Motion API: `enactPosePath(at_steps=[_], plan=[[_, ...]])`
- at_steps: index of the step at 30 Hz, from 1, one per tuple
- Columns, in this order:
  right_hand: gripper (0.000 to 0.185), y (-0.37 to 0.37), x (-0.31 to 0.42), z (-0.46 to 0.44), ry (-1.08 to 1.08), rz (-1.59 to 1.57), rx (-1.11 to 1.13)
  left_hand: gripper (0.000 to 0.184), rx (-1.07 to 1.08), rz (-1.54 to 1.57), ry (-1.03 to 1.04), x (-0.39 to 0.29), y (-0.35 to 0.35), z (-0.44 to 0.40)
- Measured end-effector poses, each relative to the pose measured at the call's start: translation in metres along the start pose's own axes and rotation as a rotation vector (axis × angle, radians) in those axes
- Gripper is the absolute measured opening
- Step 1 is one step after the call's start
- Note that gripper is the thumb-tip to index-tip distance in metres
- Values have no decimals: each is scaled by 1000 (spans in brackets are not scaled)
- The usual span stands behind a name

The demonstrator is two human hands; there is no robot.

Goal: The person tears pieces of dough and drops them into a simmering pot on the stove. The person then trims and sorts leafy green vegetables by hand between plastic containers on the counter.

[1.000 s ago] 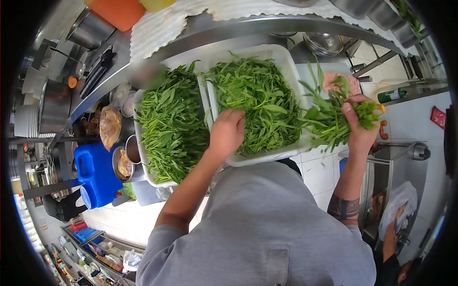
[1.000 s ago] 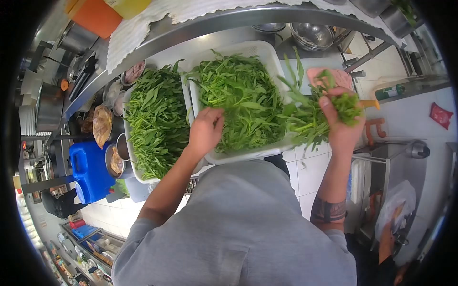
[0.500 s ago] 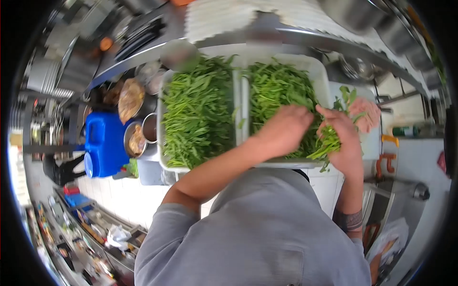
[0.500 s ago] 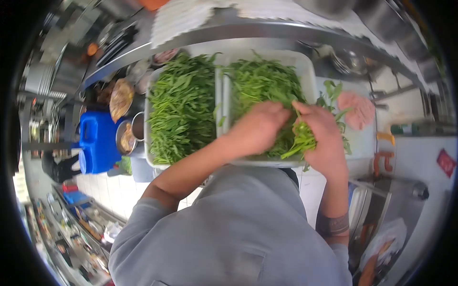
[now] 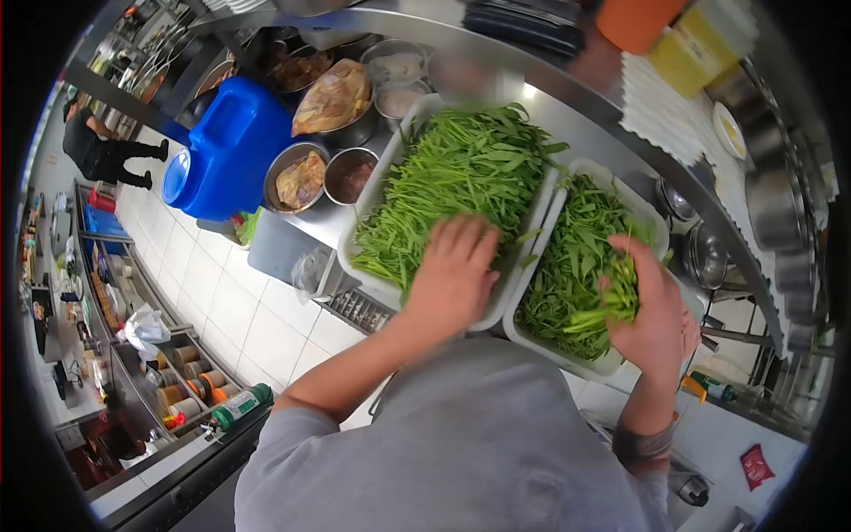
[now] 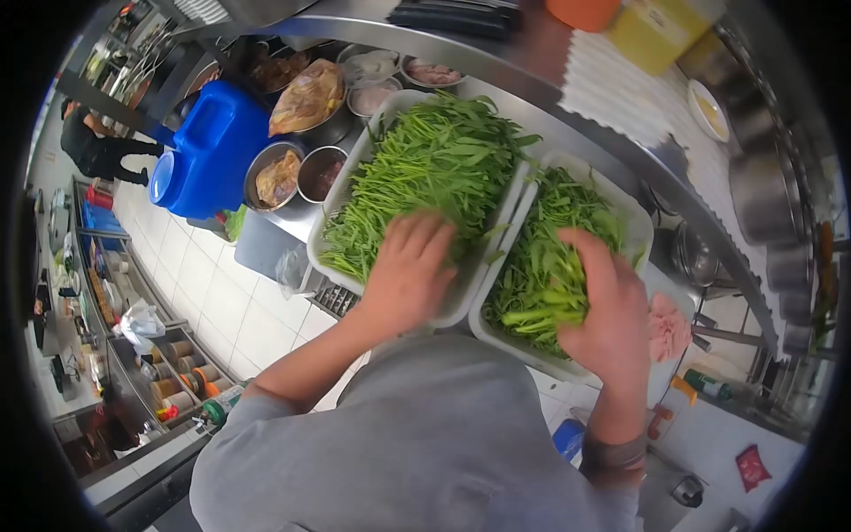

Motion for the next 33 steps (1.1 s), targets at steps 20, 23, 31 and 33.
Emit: enactPosePath(at_steps=[20,23,31,33], plan=[[113,236,48,-153,-79,-97,532,60,307,37,13,46,52,63],[75,98,51,-123,-217,-278,281,57,335,49,49,32,24,55],[25,-8,-128,35,324,-415,-69,25,515,337,-55,-38,37,10],[16,14,-147,79,357,-313,-34,18,536,310,64,-65,69,3]])
Point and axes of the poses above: each hand's wrist, its own z-axis away from the middle knuckle, its own y-axis out of the palm, x = y × z, the point moved 9 cm from there along -z, towards the middle knuckle, and after that the axes turned 2 degrees about -x, right-handed, at the moved point
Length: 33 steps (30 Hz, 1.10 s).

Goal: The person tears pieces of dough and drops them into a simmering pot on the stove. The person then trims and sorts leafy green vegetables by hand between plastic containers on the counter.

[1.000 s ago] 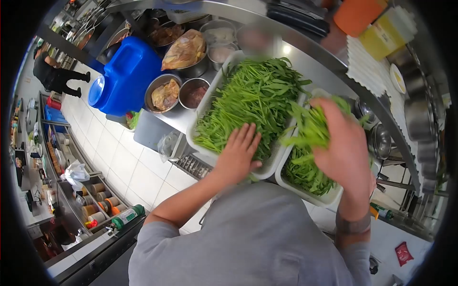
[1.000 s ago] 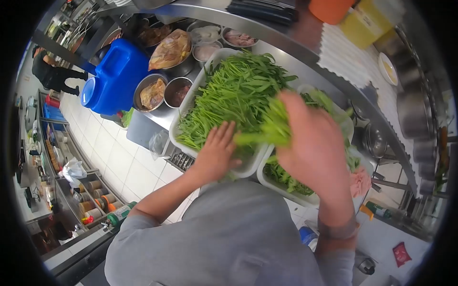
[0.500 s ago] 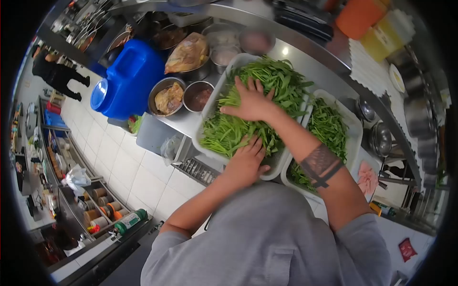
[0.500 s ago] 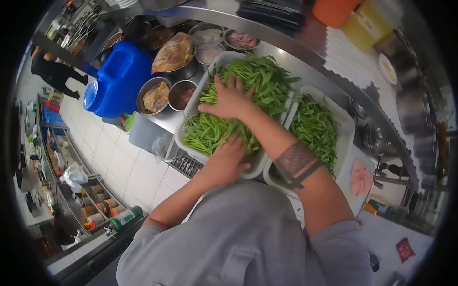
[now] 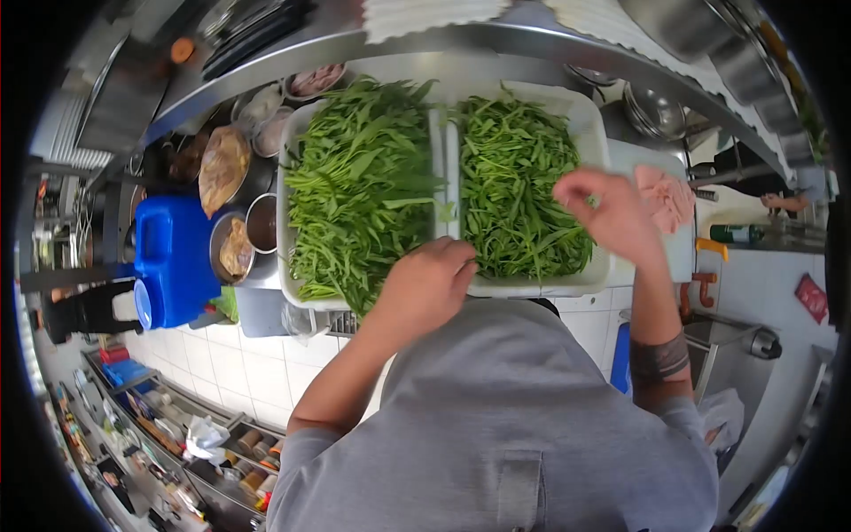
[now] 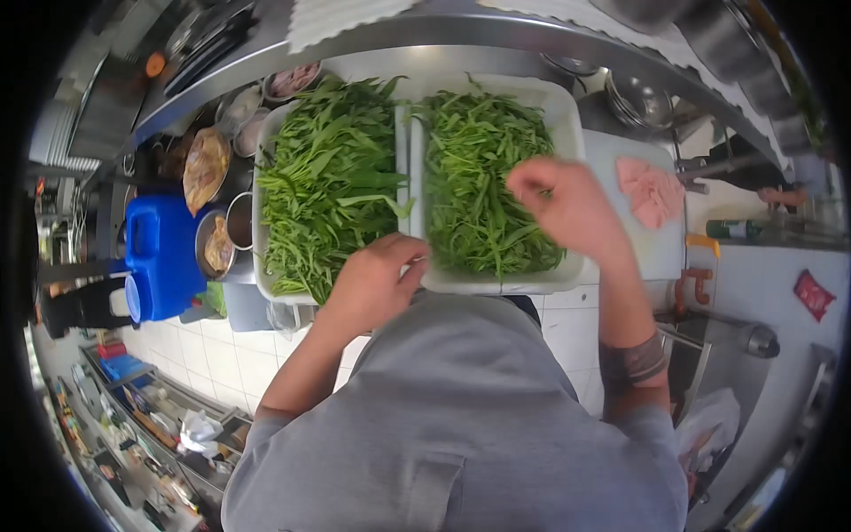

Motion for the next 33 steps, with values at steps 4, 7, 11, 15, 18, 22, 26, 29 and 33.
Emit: enactPosePath(at_steps=[4,7,11,15,18,22,26,29,33], plan=[[25,62,-38,54,-82,187,149,17,-36,-11,69,7,58,-46],[25,85,-50,61,-142,314,41,17,41,-75,123,22,87,-67],[16,59,-103,71,70,470,-209,18,-66,-55,130,29,82,-77],[12,32,-128,93,298,179,-315,18,-141,16,36,40,72,-89],[16,31,-138,106,392,-91,-372,14,-339,-173,301,19,66,-99],[18,36,-137,103,477,-223,-396,22,-11,82,68,18,92,-108],[19,37,-103,93,334,-94,-369,24,124,782,-158,6,129,-82],[14,45,-78,93,302,219,-243,25,-29,552,-76,1,117,-72],[29,18,-18,99,-19,298,-602,22,104,518,-7,-5,125,-63]])
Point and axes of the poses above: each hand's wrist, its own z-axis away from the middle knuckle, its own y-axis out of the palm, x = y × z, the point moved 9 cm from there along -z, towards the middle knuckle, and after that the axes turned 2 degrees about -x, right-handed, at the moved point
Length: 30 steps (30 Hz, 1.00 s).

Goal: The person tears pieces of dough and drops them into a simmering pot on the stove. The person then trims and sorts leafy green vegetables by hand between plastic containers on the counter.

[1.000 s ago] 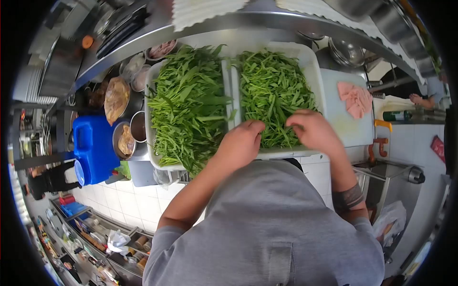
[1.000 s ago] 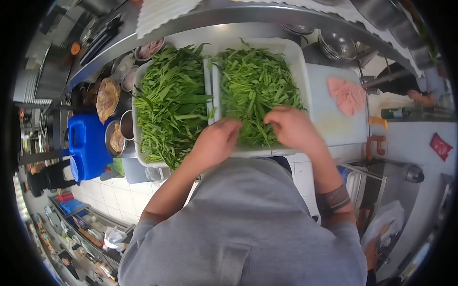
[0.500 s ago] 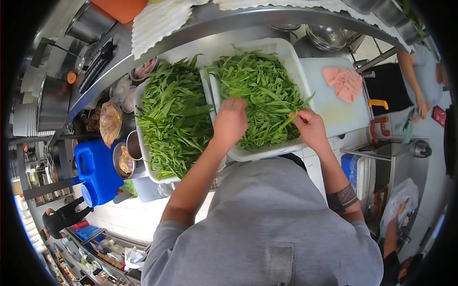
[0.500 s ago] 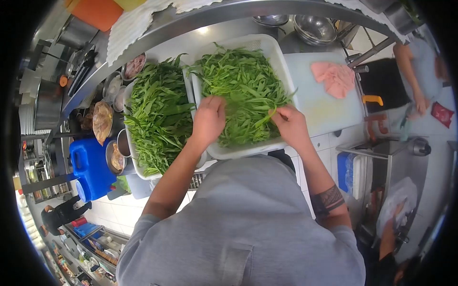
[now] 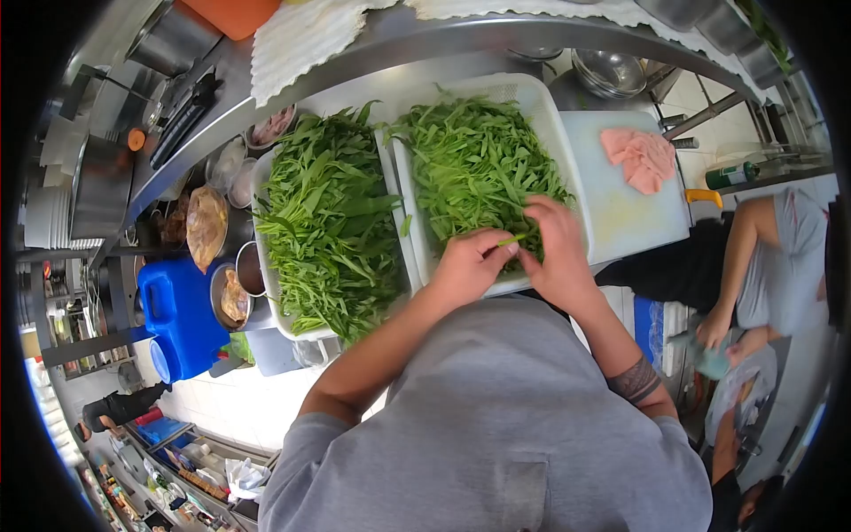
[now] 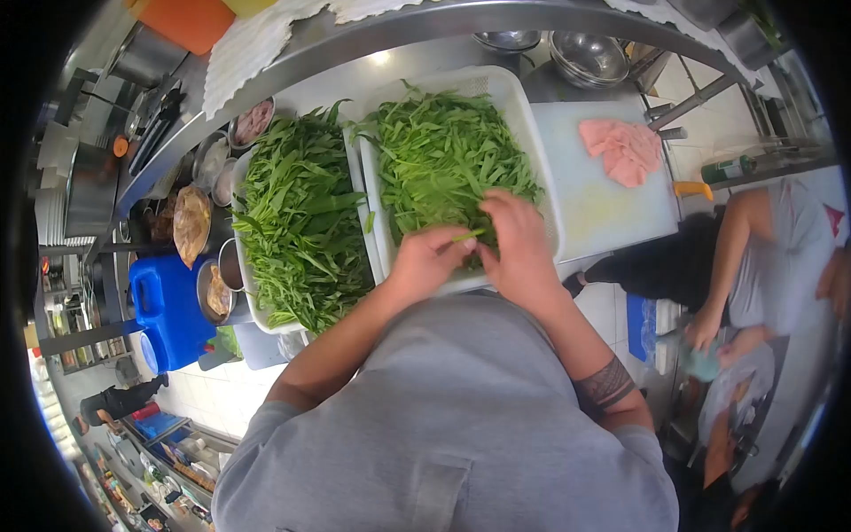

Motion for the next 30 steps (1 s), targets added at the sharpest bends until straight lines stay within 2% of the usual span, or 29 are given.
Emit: enactPosePath(at_steps=[2,3,5,6,7,8,10,11,13,14,18,20,21,23,24,25,27,28,29,30], plan=[[42,39,-2,15,-130,-110,428,22,19,-109,72,-12,-7,-1],[42,42,-9,16,-128,-109,425,21,40,-218,151,-23,-10,-4],[48,32,-25,11,-123,-68,289,26,-16,-178,137,-6,-30,-27],[49,26,-41,5,-38,-74,297,34,-163,-416,305,-11,-50,-40],[50,8,-50,-4,-27,-63,197,43,-313,-653,469,-19,-59,-44],[50,-11,-57,-14,-16,-53,96,43,-319,-653,466,-11,-58,-49],[45,-46,-71,-26,116,-144,-40,60,-239,-1001,370,7,-40,-65],[45,-54,-70,-33,113,-145,-40,60,-242,-1001,370,7,-36,-74],[37,-78,-69,-42,135,-68,-151,63,115,-863,-148,42,-24,-95],[32,-81,-66,-44,134,-94,-162,56,189,-810,-291,43,-22,-98],[32,-77,-49,-38,95,-115,-45,62,310,-759,-267,-2,-35,-97],[29,-65,-45,-29,145,-199,58,72,255,-489,-69,-35,-47,-94],[29,-61,-42,-26,154,-200,53,72,265,-494,-70,-33,-52,-96],[26,-43,-40,-21,195,-218,138,83,162,-438,-122,-27,-73,-106],[25,-35,-44,-17,188,-218,142,73,99,-425,-60,-9,-81,-115],[25,-34,-44,-18,181,-220,140,73,93,-428,-56,-11,-84,-116],[24,-27,-44,-13,199,-293,177,61,10,-24,-271,9,-91,-109],[25,-28,-39,-15,125,-290,126,50,-52,-34,-267,15,-95,-108],[25,-27,-37,-16,128,-290,130,50,-51,-32,-272,20,-94,-104],[25,-18,-34,-17,120,-265,248,47,-95,-99,-231,13,-97,-100]])
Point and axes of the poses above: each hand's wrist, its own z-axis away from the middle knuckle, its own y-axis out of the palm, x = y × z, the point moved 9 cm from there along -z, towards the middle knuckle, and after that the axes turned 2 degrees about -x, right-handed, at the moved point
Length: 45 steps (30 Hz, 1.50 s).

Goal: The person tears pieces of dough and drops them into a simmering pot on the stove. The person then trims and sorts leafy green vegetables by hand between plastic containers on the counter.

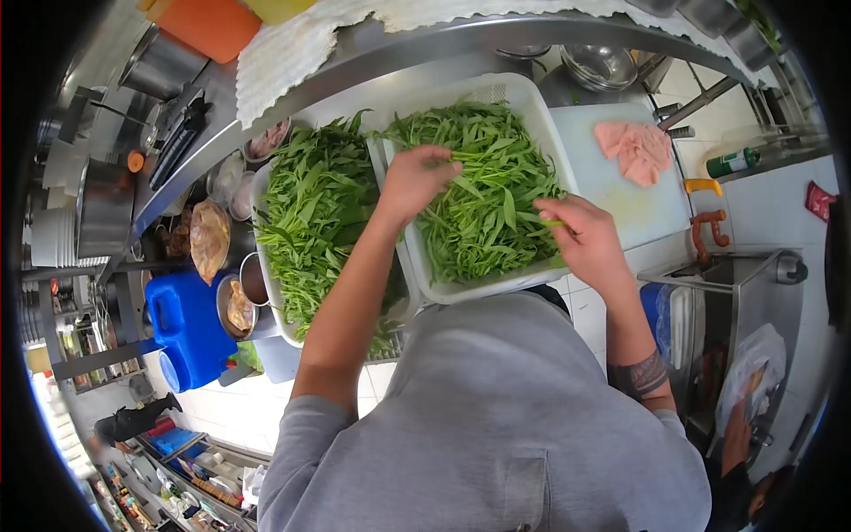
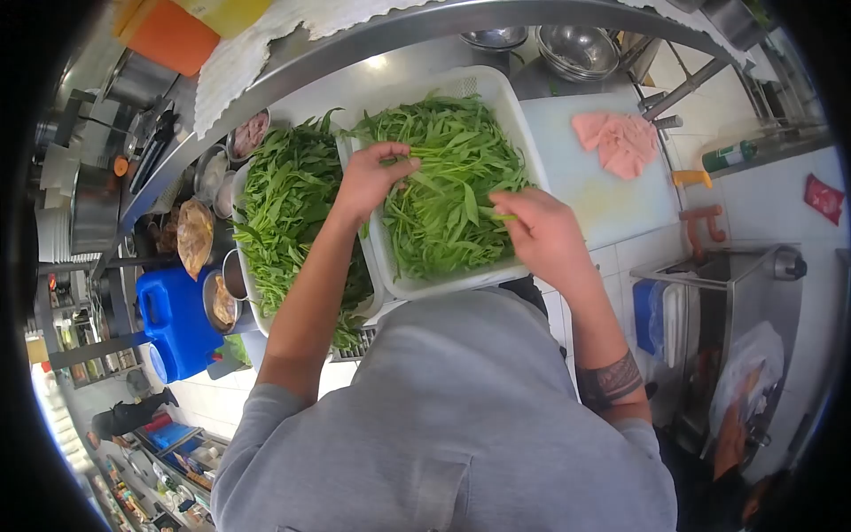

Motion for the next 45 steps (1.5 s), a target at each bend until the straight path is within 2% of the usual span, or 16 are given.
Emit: enactPosePath(at_steps=[1,4,7,13,17,18,20,22,24,27,29,33,35,37,40,45], plan=[[26,10,1,-3,9,33,114,44,-54,-59,42,-5,-4,3],[32,44,8,-14,-114,37,166,37,-37,14,66,8,0,0],[35,68,19,-36,-250,89,7,29,55,231,-44,21,8,3],[37,79,2,-47,-226,134,37,20,23,413,-88,43,4,19],[36,63,-15,-37,-148,33,24,29,-40,466,-113,62,2,25],[38,62,-29,-34,16,-11,60,35,-79,472,-95,56,5,28],[42,57,-21,-35,-19,-37,55,56,-49,418,-70,47,12,31],[46,50,-9,-41,-50,-63,47,56,3,392,-79,42,18,30],[55,62,13,-48,-246,128,181,51,61,336,-98,43,25,26],[63,91,8,-49,-307,251,319,47,68,439,-63,43,29,22],[67,100,9,-52,-301,226,279,45,103,406,-11,42,31,21],[52,101,-6,-67,-274,164,202,40,112,418,118,43,31,19],[44,92,-11,-69,-263,185,198,38,57,454,64,51,24,20],[25,55,-7,-73,-226,24,-12,36,-7,497,6,59,16,23],[17,21,2,-80,-220,19,-144,26,-109,428,-15,64,6,26],[21,48,3,-80,-234,67,-26,25,-85,470,-51,67,10,21]])
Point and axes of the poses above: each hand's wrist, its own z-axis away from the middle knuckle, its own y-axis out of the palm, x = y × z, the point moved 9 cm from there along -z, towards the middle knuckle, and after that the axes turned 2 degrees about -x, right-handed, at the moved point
